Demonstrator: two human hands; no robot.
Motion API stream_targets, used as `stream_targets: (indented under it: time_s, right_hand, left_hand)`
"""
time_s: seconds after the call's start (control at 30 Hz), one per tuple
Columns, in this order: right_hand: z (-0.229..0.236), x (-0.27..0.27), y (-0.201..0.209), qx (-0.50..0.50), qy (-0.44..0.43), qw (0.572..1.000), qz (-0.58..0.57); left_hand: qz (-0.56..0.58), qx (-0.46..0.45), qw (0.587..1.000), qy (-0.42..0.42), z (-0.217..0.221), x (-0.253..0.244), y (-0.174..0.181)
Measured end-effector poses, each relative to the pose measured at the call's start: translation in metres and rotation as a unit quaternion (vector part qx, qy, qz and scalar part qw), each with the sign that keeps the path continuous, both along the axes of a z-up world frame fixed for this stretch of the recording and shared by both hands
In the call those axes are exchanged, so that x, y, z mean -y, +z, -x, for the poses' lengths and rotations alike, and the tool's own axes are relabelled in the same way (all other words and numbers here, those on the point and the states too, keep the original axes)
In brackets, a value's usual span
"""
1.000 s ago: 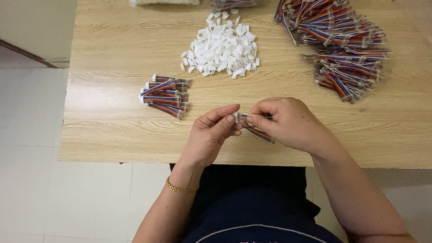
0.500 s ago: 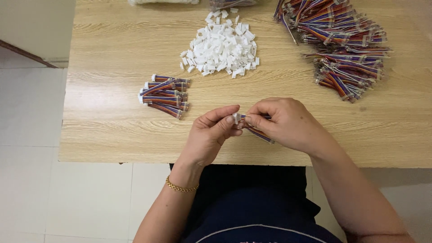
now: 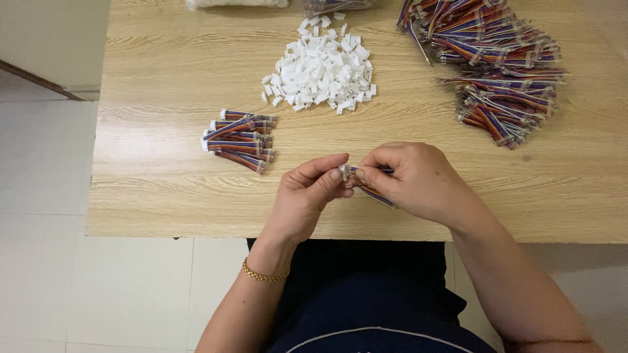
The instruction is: Assembling multi-colored wire bundles into white plastic connector housings
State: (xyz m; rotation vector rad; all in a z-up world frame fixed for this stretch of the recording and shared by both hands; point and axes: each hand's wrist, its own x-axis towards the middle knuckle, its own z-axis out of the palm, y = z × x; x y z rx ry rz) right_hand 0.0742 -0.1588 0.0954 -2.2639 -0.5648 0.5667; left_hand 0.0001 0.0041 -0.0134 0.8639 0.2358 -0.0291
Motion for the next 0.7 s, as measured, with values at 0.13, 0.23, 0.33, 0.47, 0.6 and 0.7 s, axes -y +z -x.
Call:
stream_targets:
  time_s: [0.13,0.23,0.33,0.47,0.6,0.7]
  right_hand:
    - [0.000,-0.001,-0.004,-0.018,-0.005,1.000,-0.005]
    - [0.000,0.002,-0.007,0.000,0.006,1.000,-0.011]
    - [0.001,0.002,-0.003,0.013,0.010,1.000,0.005]
    - [0.000,0.003,-0.002,0.024,0.021,0.999,0.017]
    - [-0.001,0.005,-0.012,0.076,0.038,0.996,0.026]
    - [0.002,0.004,-0.010,0.108,0.029,0.993,0.043]
  left_hand:
    - [0.037,-0.010,0.999,-0.015,0.001,-0.002,-0.001]
    - [0.075,-0.030,0.996,-0.025,0.001,-0.002,0.003]
    - [0.095,-0.040,0.994,-0.033,0.001,-0.004,0.002]
    - [0.105,-0.049,0.992,-0.042,0.000,-0.005,0.003]
    - [0.065,-0.043,0.996,-0.034,0.000,-0.001,0.002]
    - [-0.001,-0.027,1.000,-0.004,0.000,0.002,0.004]
